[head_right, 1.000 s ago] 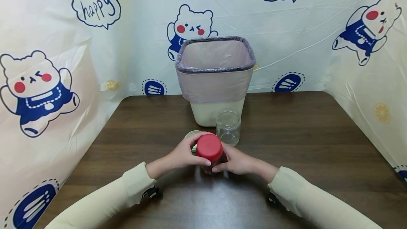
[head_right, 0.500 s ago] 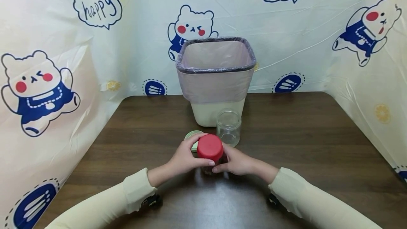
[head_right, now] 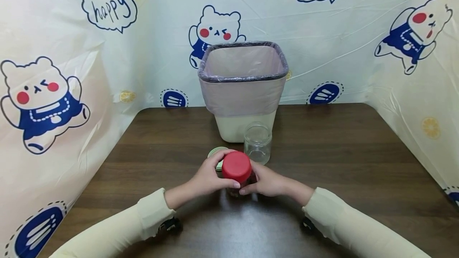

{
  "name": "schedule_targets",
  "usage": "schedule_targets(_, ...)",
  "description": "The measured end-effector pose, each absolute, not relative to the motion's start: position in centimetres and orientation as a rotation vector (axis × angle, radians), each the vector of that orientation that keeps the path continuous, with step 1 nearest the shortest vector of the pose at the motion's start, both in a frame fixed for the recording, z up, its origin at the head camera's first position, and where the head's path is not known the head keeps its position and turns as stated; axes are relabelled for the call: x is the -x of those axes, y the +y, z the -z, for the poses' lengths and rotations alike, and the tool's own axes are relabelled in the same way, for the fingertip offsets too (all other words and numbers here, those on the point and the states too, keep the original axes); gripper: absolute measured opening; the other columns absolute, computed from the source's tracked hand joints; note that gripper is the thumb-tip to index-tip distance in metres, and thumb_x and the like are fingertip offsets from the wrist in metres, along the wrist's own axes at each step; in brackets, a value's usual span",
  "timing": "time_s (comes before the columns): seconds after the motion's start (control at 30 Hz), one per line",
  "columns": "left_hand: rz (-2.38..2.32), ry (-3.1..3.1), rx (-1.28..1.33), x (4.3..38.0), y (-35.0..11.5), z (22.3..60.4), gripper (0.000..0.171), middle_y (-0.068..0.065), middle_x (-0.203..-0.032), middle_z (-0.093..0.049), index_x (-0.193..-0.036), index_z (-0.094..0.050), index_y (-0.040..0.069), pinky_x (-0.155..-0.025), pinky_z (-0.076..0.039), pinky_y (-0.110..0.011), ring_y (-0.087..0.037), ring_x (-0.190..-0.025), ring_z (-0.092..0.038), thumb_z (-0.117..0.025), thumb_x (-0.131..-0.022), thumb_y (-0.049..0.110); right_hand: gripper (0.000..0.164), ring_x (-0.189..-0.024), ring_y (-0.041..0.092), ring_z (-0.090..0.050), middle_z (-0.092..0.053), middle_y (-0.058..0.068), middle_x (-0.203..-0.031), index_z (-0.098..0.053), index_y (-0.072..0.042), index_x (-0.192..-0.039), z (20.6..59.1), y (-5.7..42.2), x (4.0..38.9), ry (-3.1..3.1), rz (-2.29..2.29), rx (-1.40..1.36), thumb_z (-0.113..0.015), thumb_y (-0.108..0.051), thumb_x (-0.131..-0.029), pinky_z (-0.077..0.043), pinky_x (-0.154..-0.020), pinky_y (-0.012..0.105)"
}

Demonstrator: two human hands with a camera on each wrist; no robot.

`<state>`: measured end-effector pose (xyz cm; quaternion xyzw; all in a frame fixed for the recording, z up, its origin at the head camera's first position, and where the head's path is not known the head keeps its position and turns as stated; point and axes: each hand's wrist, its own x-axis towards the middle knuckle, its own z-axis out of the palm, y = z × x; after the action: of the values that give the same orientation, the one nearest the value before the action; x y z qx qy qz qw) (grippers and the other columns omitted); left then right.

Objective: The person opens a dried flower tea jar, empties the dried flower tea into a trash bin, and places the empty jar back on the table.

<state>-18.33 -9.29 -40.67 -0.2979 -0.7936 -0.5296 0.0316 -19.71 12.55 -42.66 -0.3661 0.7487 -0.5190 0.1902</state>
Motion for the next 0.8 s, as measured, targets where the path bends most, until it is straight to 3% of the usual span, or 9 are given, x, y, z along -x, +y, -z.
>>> schedule_targets(0.27, 1.681, -2.471, 1.065, 18.0, -9.3, 37.7, 0.066, -0.012, -0.122, -0.06, -0.125, -0.058, -0.002, -0.097, -0.044, -0.039, -0.02, -0.112, -0.055, -0.087, -0.065, 0.002, 0.061, -0.106, 0.021, -0.059, -0.061, 0.005, -0.117, -0.045, -0.003, -0.131, 42.4, 12.6, 20.1, 2.04, 1.445, 1.024, -0.079, -0.005, -0.08, -0.045, -0.096, 0.032)
schedule_targets(0.47, 1.687, -2.477, 1.227, 20.4, -9.8, 39.8, 0.071, -0.006, -0.124, -0.06, -0.128, -0.057, 0.006, -0.098, -0.043, -0.037, -0.016, -0.113, -0.054, -0.09, -0.065, 0.007, 0.062, -0.106, 0.022, -0.059, -0.06, 0.006, -0.118, -0.044, -0.003, -0.131, 42.3, 12.8, 20.3, 2.023, 1.428, 1.004, -0.079, -0.006, -0.08, -0.046, -0.094, 0.032)
schedule_targets(0.8, 1.686, -2.459, 1.24, 20.6, -9.8, 40.2, 0.067, 0.004, -0.121, -0.061, -0.127, -0.059, 0.012, -0.097, -0.044, -0.035, -0.012, -0.111, -0.056, -0.089, -0.068, 0.016, 0.062, -0.106, 0.022, -0.059, -0.061, 0.005, -0.118, -0.045, -0.004, -0.132, 42.3, 12.8, 20.1, 2.034, 1.434, 0.981, -0.079, -0.007, -0.08, -0.045, -0.095, 0.032)
